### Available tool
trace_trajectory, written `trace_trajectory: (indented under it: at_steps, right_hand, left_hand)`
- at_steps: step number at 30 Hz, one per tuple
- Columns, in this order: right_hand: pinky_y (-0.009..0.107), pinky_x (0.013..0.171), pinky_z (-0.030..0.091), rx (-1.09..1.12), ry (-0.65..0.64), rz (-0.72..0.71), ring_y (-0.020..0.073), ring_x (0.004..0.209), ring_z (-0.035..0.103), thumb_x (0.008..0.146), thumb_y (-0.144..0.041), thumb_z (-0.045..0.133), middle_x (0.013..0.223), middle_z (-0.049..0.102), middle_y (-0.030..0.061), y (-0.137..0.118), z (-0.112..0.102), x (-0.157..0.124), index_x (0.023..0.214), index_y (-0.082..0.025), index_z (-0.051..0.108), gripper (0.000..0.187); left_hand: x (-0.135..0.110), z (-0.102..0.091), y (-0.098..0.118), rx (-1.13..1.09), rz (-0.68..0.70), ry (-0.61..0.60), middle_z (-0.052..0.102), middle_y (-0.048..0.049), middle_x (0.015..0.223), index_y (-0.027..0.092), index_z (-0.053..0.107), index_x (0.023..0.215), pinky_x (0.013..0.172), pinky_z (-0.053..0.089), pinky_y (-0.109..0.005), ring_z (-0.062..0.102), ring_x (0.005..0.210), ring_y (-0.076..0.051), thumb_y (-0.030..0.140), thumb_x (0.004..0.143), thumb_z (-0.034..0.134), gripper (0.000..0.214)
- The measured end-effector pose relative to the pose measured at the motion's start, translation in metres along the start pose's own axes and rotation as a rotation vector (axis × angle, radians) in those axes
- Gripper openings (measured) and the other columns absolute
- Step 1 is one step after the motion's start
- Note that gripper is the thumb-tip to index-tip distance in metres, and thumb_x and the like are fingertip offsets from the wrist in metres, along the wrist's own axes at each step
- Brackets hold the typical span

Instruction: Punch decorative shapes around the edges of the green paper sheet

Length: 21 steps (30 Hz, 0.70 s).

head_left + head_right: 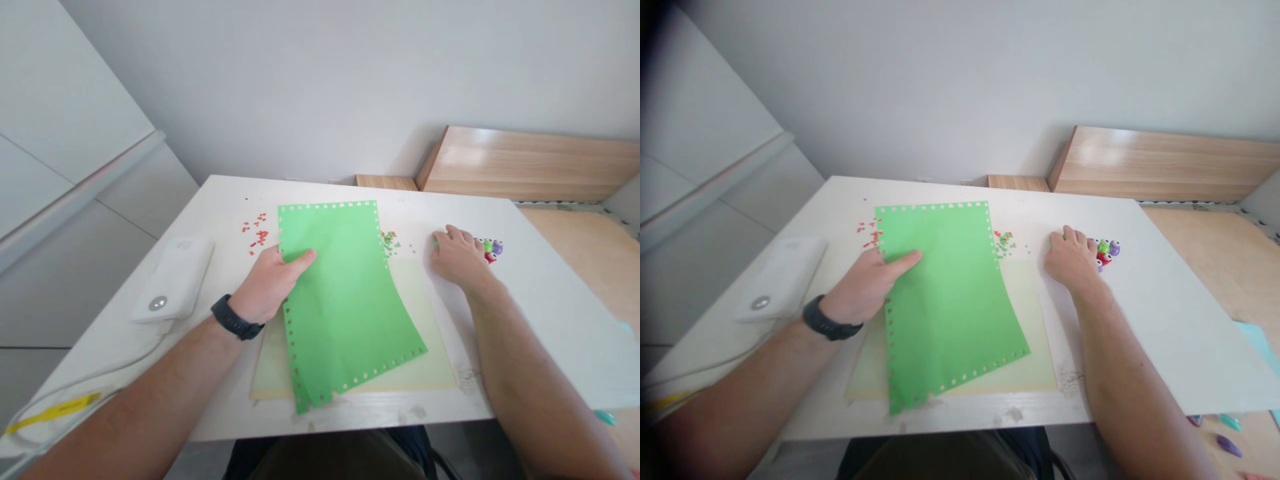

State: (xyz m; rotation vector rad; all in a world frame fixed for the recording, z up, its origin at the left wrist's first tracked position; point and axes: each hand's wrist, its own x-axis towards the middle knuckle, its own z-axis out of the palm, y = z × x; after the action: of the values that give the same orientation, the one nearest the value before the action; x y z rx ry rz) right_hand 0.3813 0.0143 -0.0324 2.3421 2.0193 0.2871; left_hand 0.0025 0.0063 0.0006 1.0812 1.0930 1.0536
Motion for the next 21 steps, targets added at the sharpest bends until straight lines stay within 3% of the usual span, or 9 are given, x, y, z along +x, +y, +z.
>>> trace_trajectory:
  at_steps: [5, 9, 15, 21]
  right_hand:
    - [0.07, 0.108, 0.044, -0.019, 0.013, 0.02, 0.0447, 0.141, 0.048, 0.096, -0.027, 0.045, 0.158, 0.048, 0.021, 0.004, 0.004, 0.002, 0.14, -0.019, 0.064, 0.049]
    - [0.07, 0.109, 0.043, -0.032, 0.019, 0.028, 0.0447, 0.142, 0.047, 0.095, -0.027, 0.047, 0.16, 0.047, 0.0206, 0.006, 0.008, 0.002, 0.14, -0.02, 0.064, 0.049]
    - [0.068, 0.112, 0.042, -0.03, 0.085, 0.052, 0.0434, 0.145, 0.044, 0.098, -0.036, 0.045, 0.16, 0.047, 0.0193, 0.005, 0.011, 0.003, 0.144, -0.021, 0.062, 0.051]
    - [0.068, 0.113, 0.04, 0.01, 0.099, 0.059, 0.0441, 0.147, 0.042, 0.098, -0.051, 0.045, 0.16, 0.048, 0.0189, -0.001, 0.007, 0.003, 0.145, -0.022, 0.062, 0.058]
  left_hand:
    - [-0.001, 0.0, -0.001, 0.057, -0.02, -0.074, 0.078, -0.0125, 0.126, 0.018, 0.078, 0.121, 0.107, 0.055, -0.05, 0.071, 0.121, -0.036, 0.048, 0.079, 0.085, 0.051]
    - [-0.002, -0.001, -0.005, 0.17, 0.054, -0.196, 0.075, -0.0122, 0.133, 0.016, 0.072, 0.132, 0.106, 0.055, -0.047, 0.072, 0.118, -0.032, 0.041, 0.091, 0.074, 0.049]
    - [-0.006, 0.002, -0.002, 0.536, 0.207, -0.225, 0.079, -0.0097, 0.124, 0.018, 0.073, 0.132, 0.108, 0.052, -0.043, 0.074, 0.112, -0.03, 0.037, 0.097, 0.063, 0.041]
    - [-0.01, 0.005, 0.001, 0.679, 0.244, -0.221, 0.077, -0.0104, 0.127, 0.018, 0.075, 0.128, 0.105, 0.054, -0.039, 0.073, 0.115, -0.029, 0.035, 0.098, 0.057, 0.039]
